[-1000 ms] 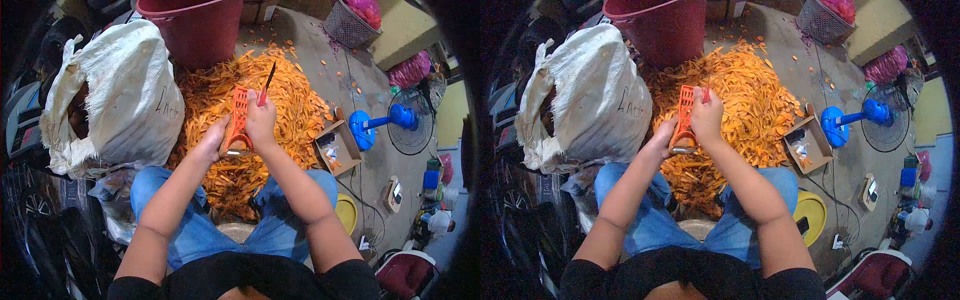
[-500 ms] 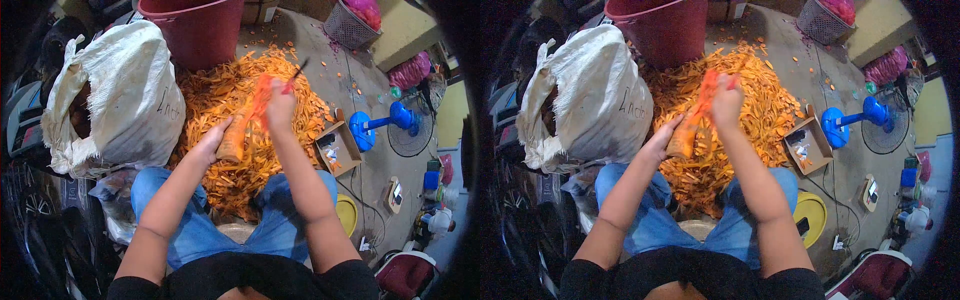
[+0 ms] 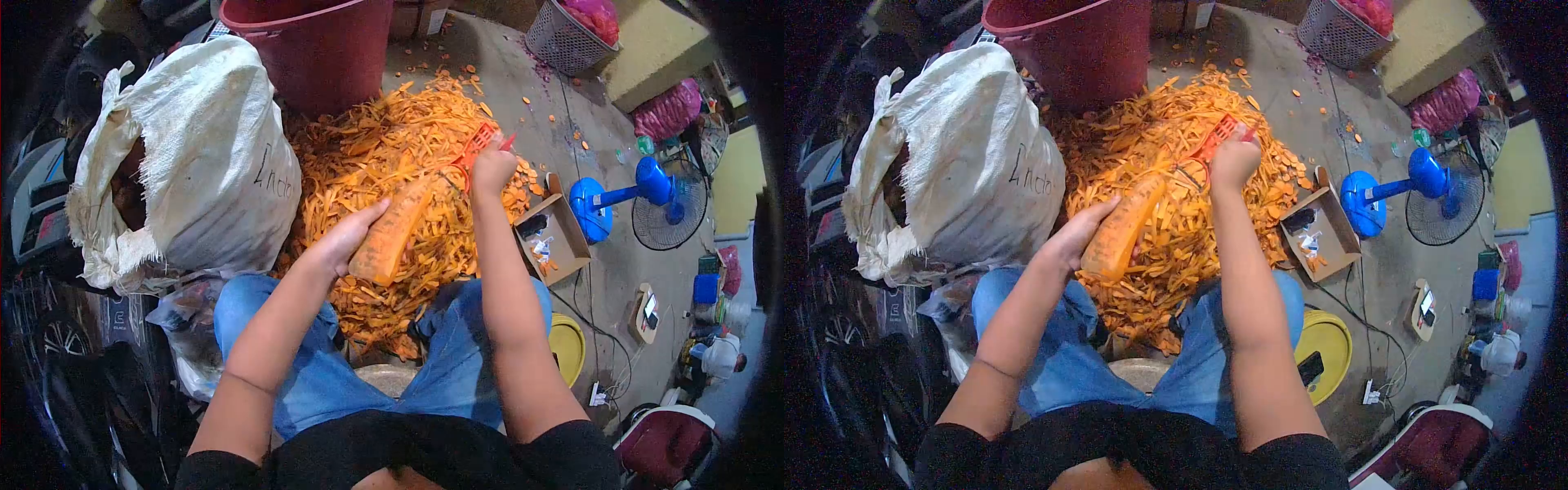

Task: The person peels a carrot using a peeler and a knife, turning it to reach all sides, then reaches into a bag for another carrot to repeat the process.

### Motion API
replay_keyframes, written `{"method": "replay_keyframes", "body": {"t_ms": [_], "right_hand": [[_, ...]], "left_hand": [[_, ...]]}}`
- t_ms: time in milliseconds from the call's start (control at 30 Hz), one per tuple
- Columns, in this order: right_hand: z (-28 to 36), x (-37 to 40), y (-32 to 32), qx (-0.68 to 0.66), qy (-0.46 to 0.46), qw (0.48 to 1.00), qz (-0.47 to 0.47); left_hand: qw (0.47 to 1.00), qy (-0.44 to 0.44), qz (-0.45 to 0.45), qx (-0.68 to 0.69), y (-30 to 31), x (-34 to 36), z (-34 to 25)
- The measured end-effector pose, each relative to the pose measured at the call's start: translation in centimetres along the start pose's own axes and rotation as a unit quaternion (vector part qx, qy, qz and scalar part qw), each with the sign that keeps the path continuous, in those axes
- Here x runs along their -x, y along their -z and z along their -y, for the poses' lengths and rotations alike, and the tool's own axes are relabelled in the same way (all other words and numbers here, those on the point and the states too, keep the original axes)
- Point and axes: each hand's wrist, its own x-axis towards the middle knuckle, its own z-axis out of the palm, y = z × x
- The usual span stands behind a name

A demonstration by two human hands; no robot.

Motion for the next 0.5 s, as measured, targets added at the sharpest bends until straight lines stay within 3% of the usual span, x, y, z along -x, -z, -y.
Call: {"method": "replay_keyframes", "body": {"t_ms": [33, 100, 167, 233, 267, 333, 400, 467, 500], "right_hand": [[0.2, 0.3, -0.1, 0.0, 0.001, 1.0, -0.003], [1.2, 2.7, -1.2, -0.188, -0.005, 0.981, 0.05], [2.3, 6.2, -1.7, -0.16, 0.064, 0.975, 0.143], [1.6, 9.0, -3.0, -0.24, 0.059, 0.943, 0.222], [1.5, 9.4, -2.7, -0.24, 0.058, 0.944, 0.221], [1.9, 10.0, -2.3, -0.103, 0.109, 0.961, 0.232], [0.5, 8.5, -3.1, -0.109, 0.126, 0.968, 0.189], [0.1, 5.3, -2.8, -0.05, 0.143, 0.985, 0.085], [0.0, 3.0, -2.0, 0.015, 0.143, 0.989, 0.025]], "left_hand": [[0.999, -0.014, -0.028, 0.033, 0.0, -0.4, -0.2], [0.99, -0.042, -0.086, 0.105, 0.5, -1.4, -0.2], [0.989, -0.047, -0.076, 0.12, 1.6, -2.0, 0.1], [0.986, -0.104, -0.073, 0.109, 1.3, -1.9, -0.1], [0.988, -0.103, -0.089, 0.076, 1.1, -1.7, -0.2], [0.984, -0.114, -0.11, 0.075, 0.5, -1.7, -0.2], [0.98, -0.127, -0.13, 0.077, 0.1, -1.4, -0.1], [0.995, -0.014, -0.089, -0.042, -0.1, -0.3, 0.2], [0.994, -0.004, -0.11, -0.027, -1.0, -0.1, 0.6]]}}
